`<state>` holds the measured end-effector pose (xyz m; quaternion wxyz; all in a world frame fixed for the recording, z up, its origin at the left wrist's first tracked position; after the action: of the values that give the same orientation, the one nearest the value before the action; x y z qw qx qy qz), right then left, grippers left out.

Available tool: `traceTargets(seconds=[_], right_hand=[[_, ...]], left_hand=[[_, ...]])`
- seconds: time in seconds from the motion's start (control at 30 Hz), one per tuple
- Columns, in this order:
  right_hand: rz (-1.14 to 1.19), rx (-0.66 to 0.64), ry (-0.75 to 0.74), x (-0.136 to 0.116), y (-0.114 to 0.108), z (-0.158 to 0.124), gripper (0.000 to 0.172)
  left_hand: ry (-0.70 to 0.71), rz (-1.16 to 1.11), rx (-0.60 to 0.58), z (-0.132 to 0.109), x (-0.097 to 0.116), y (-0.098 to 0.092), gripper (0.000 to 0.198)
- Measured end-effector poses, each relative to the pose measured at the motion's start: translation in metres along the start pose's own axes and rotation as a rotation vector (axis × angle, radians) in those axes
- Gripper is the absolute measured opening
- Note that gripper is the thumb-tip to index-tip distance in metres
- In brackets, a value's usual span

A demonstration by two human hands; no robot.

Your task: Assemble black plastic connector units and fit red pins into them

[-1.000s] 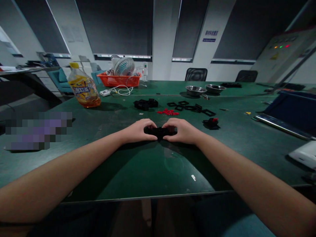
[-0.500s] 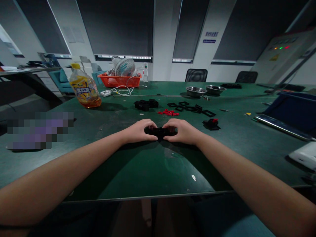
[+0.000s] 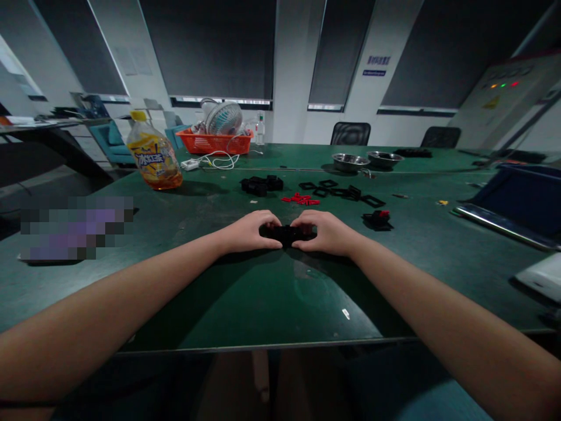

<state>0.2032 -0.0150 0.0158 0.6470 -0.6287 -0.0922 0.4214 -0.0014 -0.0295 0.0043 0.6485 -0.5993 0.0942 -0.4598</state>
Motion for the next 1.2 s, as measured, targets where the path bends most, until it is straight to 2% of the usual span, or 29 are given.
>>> traceTargets(seconds=[0.6, 1.2], right_hand=[[-0.051, -0.01, -0.038, 0.0013, -0.0006, 0.0006, 0.034], [-0.054, -0.005, -0.04, 0.0016, 0.0, 0.0, 0.038]], left_hand=[[0.011, -0.004, 0.004, -0.0005, -0.0014, 0.0001, 0.044], [0.034, 0.024, 0.0, -0.0006, -0.0004, -0.0004, 0.042]])
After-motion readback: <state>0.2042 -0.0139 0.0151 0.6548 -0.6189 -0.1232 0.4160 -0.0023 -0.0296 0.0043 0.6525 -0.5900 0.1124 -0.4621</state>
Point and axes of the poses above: each hand's wrist, its own z-axis towards the middle knuckle, its own y-axis out of the palm, x = y × z, the point moved 2 cm from there along z, towards the middle knuckle, and after that the axes turned 8 degrees about y, right-handed, at the moved point
